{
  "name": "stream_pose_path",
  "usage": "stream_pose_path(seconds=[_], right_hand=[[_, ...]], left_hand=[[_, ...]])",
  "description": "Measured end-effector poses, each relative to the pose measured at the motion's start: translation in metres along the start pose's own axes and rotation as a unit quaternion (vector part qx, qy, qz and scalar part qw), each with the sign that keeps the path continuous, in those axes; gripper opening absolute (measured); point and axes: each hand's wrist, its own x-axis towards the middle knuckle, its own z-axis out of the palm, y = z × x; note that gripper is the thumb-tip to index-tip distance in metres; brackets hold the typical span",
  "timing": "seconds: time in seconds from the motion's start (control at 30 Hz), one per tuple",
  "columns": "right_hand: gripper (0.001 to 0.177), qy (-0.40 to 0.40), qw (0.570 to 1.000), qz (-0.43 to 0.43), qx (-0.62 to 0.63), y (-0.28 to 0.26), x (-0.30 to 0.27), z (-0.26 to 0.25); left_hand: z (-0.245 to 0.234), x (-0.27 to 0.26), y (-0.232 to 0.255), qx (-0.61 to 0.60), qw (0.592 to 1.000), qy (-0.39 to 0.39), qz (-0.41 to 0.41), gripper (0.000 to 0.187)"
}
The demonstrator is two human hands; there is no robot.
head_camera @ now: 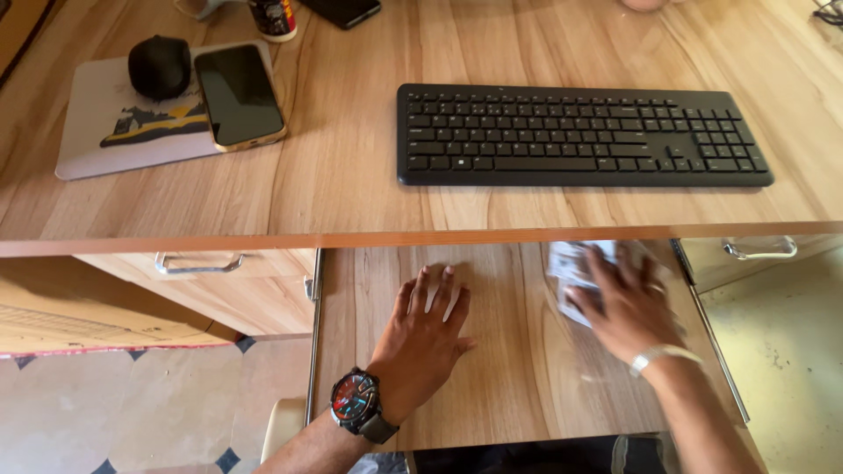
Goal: The person wipes a wooden desk surface with a white cloth, moving around a keyboard, mouse, and phone. They spray a cleaning solution onto the cloth and continue wiping the desk and a pull-out keyboard tray.
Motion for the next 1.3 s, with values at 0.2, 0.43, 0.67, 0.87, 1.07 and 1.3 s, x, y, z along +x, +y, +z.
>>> stream_pose_path(seconds=[0.2, 0.43, 0.67, 0.87, 1.07, 1.3], right_hand=[[0.045, -0.256, 0.935, -0.057, 0.24, -0.118, 0.05, -0.022], [0.053, -0.013, 0.942, -0.256, 0.219, -0.169, 0.06, -0.018], [0.073, -0.157, 0.974, 0.024, 0.165, -0.045, 0.073, -0.027], [0.077, -0.029, 1.0, -0.003, -0.005, 0.044, 0.031, 0.016], [0.077, 0.045, 0.997, -0.068, -0.016, 0.079, -0.056, 0.026], [0.057, 0.17, 0.965, -0.179, -0.089, -0.002, -0.06, 0.019]], left_hand=[[0.005, 0.004, 0.005, 0.003, 1.0, -0.019, 0.003, 0.071], [0.005, 0.011, 0.004, 0.012, 0.993, -0.118, -0.013, 0.064], [0.003, 0.006, 0.006, 0.031, 0.999, -0.033, 0.013, 0.068], [0.001, 0.008, 0.007, 0.029, 0.999, -0.029, 0.013, 0.068], [0.006, 0.007, 0.005, 0.018, 1.0, -0.023, 0.007, 0.067], [-0.001, 0.012, 0.008, 0.023, 1.0, -0.015, 0.011, 0.067]])
